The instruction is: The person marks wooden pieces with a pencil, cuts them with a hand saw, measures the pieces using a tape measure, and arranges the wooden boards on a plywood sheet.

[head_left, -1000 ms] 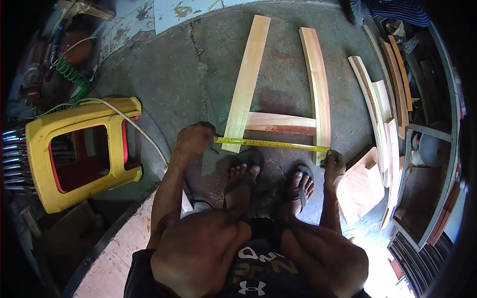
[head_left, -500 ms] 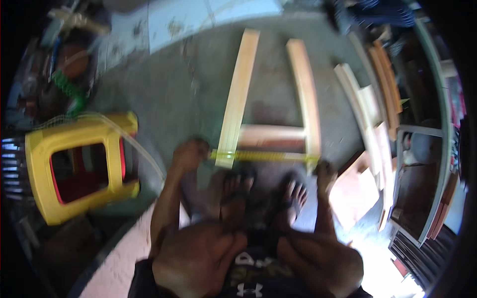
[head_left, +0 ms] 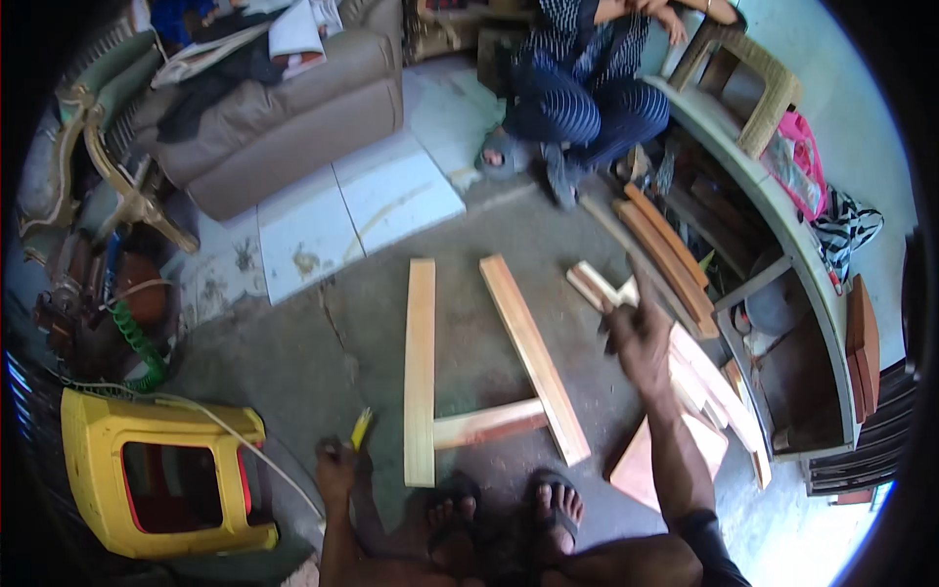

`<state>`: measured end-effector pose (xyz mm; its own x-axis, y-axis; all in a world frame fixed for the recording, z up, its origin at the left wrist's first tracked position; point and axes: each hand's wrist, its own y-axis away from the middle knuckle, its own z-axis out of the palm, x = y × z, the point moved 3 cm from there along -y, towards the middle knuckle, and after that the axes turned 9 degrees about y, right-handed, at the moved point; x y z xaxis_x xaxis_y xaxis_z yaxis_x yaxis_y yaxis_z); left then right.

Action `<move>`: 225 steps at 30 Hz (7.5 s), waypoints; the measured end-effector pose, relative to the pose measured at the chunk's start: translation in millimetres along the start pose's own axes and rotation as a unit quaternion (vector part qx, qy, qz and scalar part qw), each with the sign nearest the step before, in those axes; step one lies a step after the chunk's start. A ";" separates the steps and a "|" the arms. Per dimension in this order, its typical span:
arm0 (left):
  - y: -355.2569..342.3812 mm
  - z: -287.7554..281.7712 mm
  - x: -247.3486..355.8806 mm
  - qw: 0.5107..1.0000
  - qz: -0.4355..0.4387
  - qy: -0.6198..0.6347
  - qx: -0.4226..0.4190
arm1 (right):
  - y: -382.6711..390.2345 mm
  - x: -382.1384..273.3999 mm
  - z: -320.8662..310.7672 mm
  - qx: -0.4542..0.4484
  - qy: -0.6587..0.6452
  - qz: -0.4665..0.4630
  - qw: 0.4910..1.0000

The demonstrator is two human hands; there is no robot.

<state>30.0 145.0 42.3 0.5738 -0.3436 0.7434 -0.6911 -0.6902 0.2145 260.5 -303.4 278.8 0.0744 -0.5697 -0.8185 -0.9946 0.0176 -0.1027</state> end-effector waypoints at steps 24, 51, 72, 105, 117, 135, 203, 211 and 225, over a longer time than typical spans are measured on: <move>65.8 120.6 77.2 0.912 0.286 -0.259 -0.140 | 150.3 203.5 95.1 -0.181 0.326 0.051 0.926; 62.4 153.1 112.2 0.871 0.384 -0.169 -0.255 | 157.2 207.3 108.0 -0.179 0.371 0.052 0.910; 91.6 95.2 76.7 0.941 0.285 -0.018 -0.182 | 137.2 151.4 151.1 -0.317 0.317 -0.207 0.869; 56.5 114.0 59.9 0.953 0.266 0.007 -0.142 | 113.4 218.9 107.9 -0.140 0.200 0.009 0.970; 56.1 116.6 56.3 0.949 0.284 -0.036 -0.130 | 110.3 216.0 105.6 -0.154 0.162 0.002 0.975; 80.6 143.4 86.0 0.928 0.291 -0.174 -0.154 | 114.7 220.9 110.7 -0.151 0.209 0.044 0.965; 28.5 150.1 66.9 0.997 0.075 0.000 -0.005 | 114.9 232.3 110.0 -0.065 0.285 0.028 0.956; 23.0 123.7 63.2 1.000 0.028 -0.011 -0.004 | 116.9 214.7 125.0 -0.099 0.162 0.141 0.972; 26.1 124.6 48.6 0.996 0.064 0.017 -0.057 | 122.6 163.7 124.3 -0.088 0.335 -0.061 0.936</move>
<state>94.6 31.0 5.1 0.4632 -0.4010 0.7903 -0.8045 -0.5643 0.1852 159.8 -292.4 61.9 0.1841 -0.9472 -0.2625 -0.9827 -0.1831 -0.0285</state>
